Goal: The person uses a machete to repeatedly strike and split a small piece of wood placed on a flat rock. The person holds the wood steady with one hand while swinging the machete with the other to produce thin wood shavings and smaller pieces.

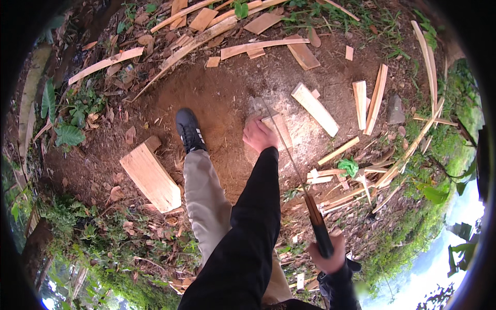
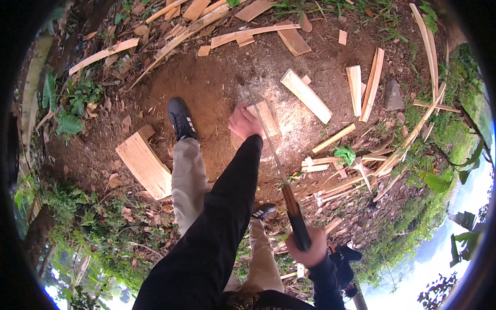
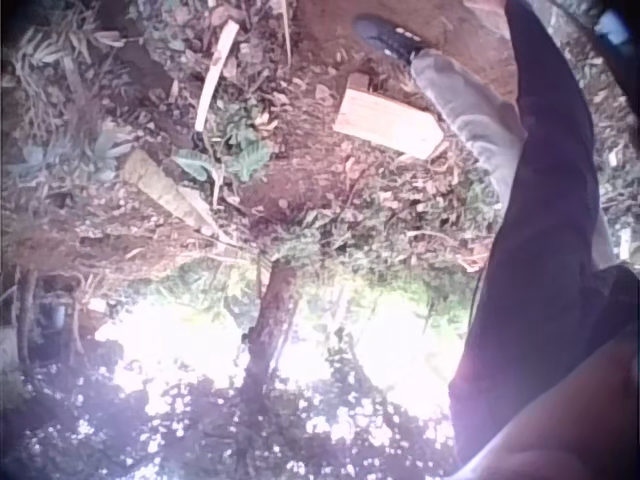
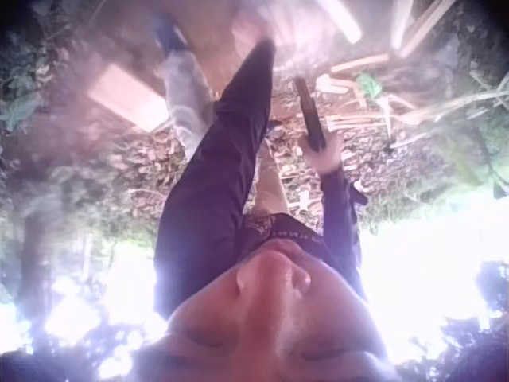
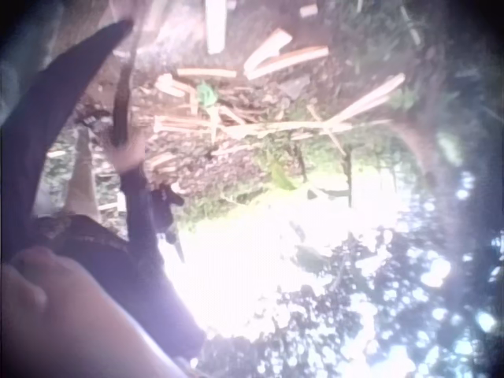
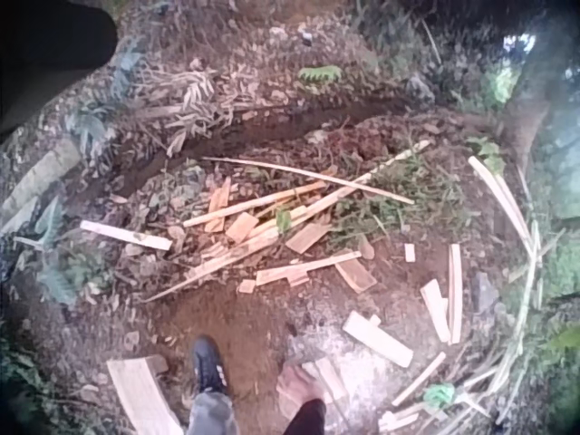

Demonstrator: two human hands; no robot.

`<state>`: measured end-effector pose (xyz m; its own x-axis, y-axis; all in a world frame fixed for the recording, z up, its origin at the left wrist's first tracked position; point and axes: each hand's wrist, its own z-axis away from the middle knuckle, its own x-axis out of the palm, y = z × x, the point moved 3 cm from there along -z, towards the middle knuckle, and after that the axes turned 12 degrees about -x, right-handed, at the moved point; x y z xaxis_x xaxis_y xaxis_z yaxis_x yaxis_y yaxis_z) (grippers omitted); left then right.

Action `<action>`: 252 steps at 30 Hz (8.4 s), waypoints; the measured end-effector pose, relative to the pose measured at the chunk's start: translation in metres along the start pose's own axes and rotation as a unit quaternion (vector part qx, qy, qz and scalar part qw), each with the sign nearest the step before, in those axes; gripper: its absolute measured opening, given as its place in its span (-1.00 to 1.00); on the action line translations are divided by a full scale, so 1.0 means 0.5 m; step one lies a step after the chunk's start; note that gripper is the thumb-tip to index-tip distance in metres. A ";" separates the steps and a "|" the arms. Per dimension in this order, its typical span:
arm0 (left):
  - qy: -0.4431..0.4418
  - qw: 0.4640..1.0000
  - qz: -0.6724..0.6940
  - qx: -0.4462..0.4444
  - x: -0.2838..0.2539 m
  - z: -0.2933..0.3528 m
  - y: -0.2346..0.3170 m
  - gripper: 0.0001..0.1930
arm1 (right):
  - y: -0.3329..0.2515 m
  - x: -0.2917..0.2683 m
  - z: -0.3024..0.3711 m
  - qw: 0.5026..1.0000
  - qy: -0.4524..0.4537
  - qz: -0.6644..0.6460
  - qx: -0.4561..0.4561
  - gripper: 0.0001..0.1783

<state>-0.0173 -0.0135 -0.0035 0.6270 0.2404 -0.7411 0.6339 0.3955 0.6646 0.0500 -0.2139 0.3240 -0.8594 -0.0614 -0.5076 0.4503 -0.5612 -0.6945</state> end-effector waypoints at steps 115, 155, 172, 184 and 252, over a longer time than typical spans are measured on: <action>-0.017 0.999 0.009 -0.047 0.010 0.003 0.017 -0.55 | 0.063 0.037 0.065 1.000 0.006 -0.028 0.013 -0.87; -0.019 0.997 -0.031 -0.069 0.017 0.010 0.002 -0.57 | 0.155 0.092 -0.017 0.991 0.056 -0.076 -0.097 -0.72; 0.016 0.998 -0.035 -0.048 -0.005 0.022 -0.009 -0.51 | 0.211 0.098 0.114 0.997 0.056 -0.041 -0.039 -0.82; 0.045 0.999 -0.019 -0.019 -0.003 0.003 -0.002 -0.52 | 0.234 0.089 0.105 0.997 0.032 -0.025 -0.073 -0.80; -0.008 0.999 -0.022 -0.044 0.012 -0.017 0.004 -0.69 | -0.039 0.005 -0.205 0.998 -0.027 -0.025 0.054 -0.72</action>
<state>-0.0162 -0.0035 -0.0073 0.6062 0.2075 -0.7677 0.6196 0.4819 0.6195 0.0639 -0.1186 0.2839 -0.8933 -0.0745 -0.4433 0.3803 -0.6509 -0.6571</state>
